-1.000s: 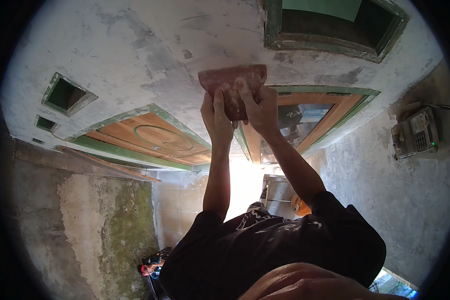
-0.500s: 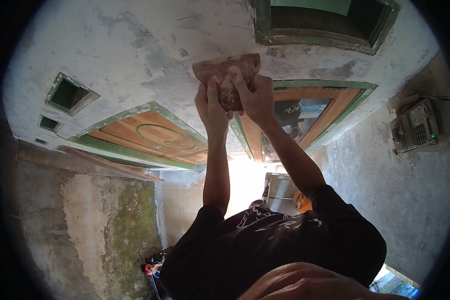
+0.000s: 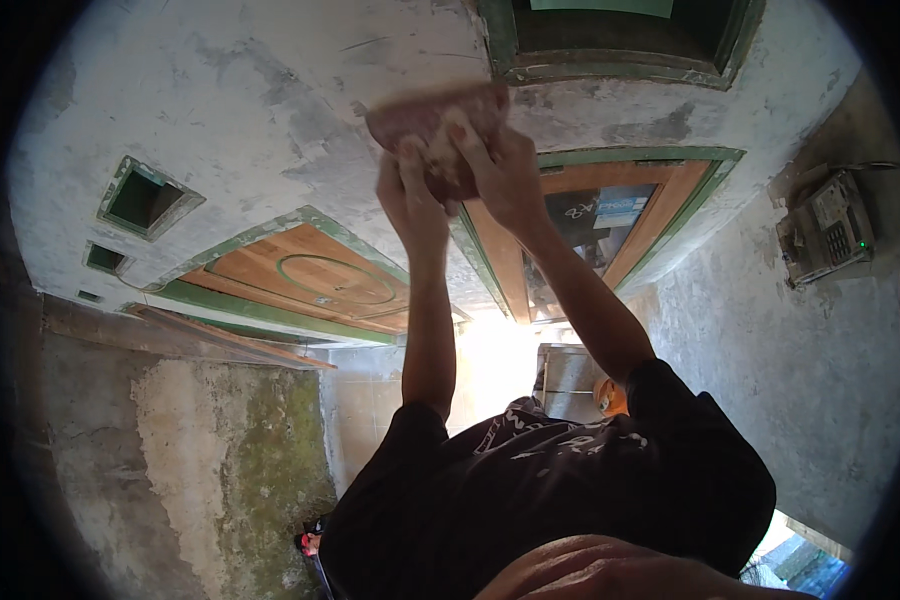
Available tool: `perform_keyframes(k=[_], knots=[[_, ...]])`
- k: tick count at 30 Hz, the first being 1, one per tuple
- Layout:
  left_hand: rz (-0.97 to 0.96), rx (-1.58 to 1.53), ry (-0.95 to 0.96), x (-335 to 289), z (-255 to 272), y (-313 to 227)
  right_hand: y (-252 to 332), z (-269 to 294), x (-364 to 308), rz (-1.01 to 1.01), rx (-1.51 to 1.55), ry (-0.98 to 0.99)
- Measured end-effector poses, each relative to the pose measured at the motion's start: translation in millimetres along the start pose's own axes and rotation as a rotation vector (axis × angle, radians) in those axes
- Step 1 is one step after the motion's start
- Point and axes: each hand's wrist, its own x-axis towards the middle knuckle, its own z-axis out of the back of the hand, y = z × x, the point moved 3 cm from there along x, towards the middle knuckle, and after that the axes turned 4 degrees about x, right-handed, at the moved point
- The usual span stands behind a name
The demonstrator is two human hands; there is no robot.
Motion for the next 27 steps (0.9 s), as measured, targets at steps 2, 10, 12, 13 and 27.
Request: perform_keyframes(k=[2,10,12,13,27], knots=[[0.079,-0.015,0.055,-26.7,-1.3,17.0,-15.5,23.0,-23.9,-0.035,-0.037,0.066],[0.139,0.107,0.182,-55.8,-20.6,81.7,-53.6,73.1,-50.2,-0.177,0.143,-0.008],[0.133,0.137,0.167,-52.3,-21.0,90.0,-48.6,74.9,-46.6,-0.279,0.047,0.044],[0.123,0.168,0.149,-51.9,-20.3,93.4,-52.8,75.6,-46.9,-0.281,0.046,0.042],[0.139,-0.075,0.096,-35.5,-31.9,54.4,-24.1,59.6,-32.2,-0.141,-0.106,-0.041]])
